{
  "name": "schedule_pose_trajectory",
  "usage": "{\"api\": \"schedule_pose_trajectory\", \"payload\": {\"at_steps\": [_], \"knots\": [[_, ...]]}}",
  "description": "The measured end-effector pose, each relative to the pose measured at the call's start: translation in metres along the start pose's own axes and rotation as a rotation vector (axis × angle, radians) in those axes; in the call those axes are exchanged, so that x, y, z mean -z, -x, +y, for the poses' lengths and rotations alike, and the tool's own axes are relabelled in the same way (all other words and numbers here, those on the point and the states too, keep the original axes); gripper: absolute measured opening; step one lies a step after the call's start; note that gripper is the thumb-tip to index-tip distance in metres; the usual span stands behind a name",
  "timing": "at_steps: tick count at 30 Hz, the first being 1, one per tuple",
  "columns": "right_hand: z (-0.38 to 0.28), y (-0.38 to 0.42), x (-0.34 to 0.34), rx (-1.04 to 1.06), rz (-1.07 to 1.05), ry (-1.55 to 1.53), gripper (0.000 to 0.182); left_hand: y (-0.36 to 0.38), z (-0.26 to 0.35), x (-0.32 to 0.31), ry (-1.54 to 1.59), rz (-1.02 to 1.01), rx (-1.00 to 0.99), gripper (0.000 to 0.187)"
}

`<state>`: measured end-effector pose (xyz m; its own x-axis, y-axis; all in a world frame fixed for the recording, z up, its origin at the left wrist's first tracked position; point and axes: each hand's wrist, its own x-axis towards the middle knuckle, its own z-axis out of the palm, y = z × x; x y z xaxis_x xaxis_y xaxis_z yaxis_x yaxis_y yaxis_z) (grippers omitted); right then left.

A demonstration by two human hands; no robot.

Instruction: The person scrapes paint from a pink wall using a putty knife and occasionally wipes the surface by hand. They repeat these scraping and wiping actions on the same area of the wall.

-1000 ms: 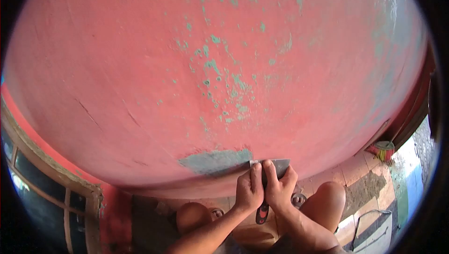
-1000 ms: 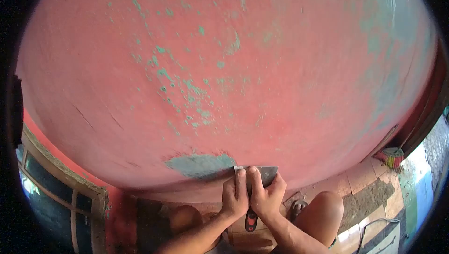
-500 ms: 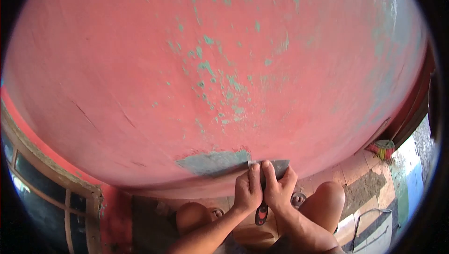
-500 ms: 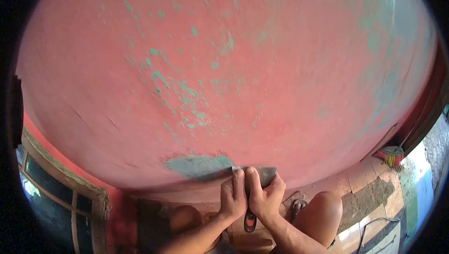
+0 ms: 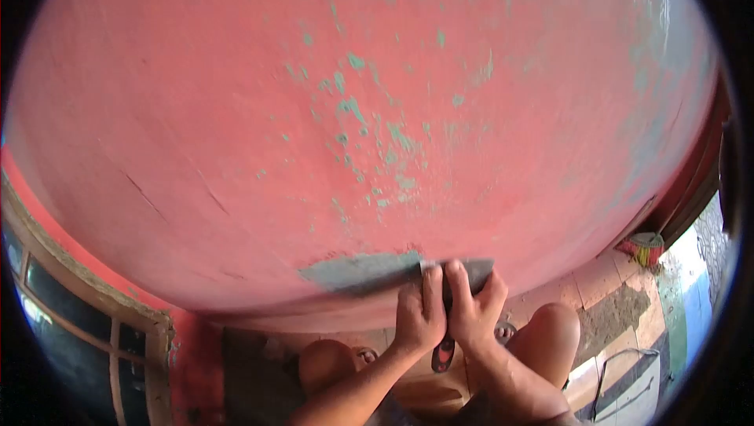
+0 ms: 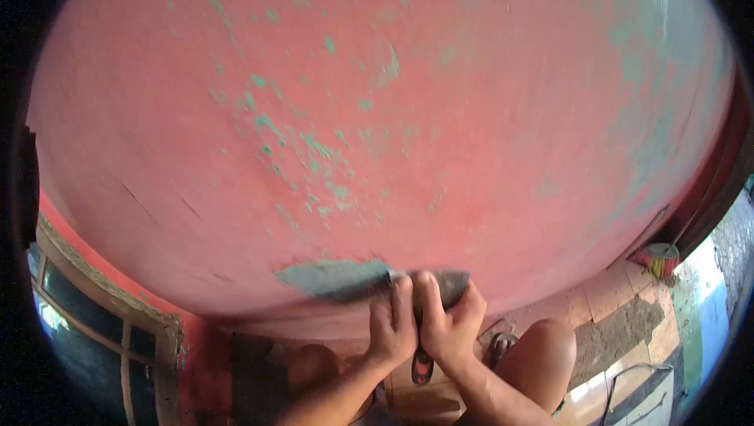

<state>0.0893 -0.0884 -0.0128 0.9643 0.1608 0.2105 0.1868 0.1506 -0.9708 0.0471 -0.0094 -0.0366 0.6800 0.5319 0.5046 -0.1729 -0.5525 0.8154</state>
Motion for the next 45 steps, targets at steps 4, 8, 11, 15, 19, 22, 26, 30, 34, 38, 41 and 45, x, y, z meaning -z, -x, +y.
{"api": "schedule_pose_trajectory", "payload": {"at_steps": [4,8,11,15,19,22,26,30,34,38,41,45], "knots": [[-0.004,-0.008,-0.004,-0.027,-0.013,-0.077,0.022,0.001,0.008,0.001,0.202,-0.009,0.215,0.04],[0.0,-0.005,0.002,-0.007,-0.038,0.02,0.023,0.007,0.003,-0.002,0.105,-0.002,0.137,0.038],[0.007,-0.002,-0.005,-0.019,0.021,-0.086,0.023,0.006,0.004,-0.003,0.191,0.013,0.138,0.034],[-0.022,-0.009,-0.002,-0.029,-0.023,0.014,0.024,-0.007,0.015,0.006,0.107,-0.01,0.118,0.033],[-0.001,0.002,-0.005,-0.03,0.019,-0.086,0.023,0.006,0.001,-0.002,0.098,0.034,0.094,0.039],[-0.019,-0.006,-0.008,-0.008,-0.04,-0.075,0.021,-0.001,0.007,0.003,0.23,0.056,0.19,0.045],[-0.029,-0.01,-0.002,-0.045,-0.074,-0.126,0.019,-0.01,-0.011,0.008,0.079,0.039,-0.077,0.041],[-0.015,-0.02,0.02,-0.082,0.043,-0.266,0.019,0.001,-0.02,0.021,0.3,-0.029,-0.193,0.028],[-0.046,-0.039,0.058,-0.12,0.133,-0.336,0.023,-0.005,-0.009,0.041,-0.247,0.239,-0.589,0.024],[-0.055,-0.061,0.089,-0.106,0.081,-0.328,0.025,-0.024,0.0,0.064,-0.616,0.439,-0.602,0.048],[-0.034,-0.061,0.105,-0.101,0.047,-0.266,0.024,-0.035,-0.022,0.068,-0.667,0.459,-0.609,0.062],[-0.002,-0.062,0.126,-0.352,0.199,-0.274,0.023,0.004,-0.053,0.034,-1.003,0.196,-0.467,0.076]]}}
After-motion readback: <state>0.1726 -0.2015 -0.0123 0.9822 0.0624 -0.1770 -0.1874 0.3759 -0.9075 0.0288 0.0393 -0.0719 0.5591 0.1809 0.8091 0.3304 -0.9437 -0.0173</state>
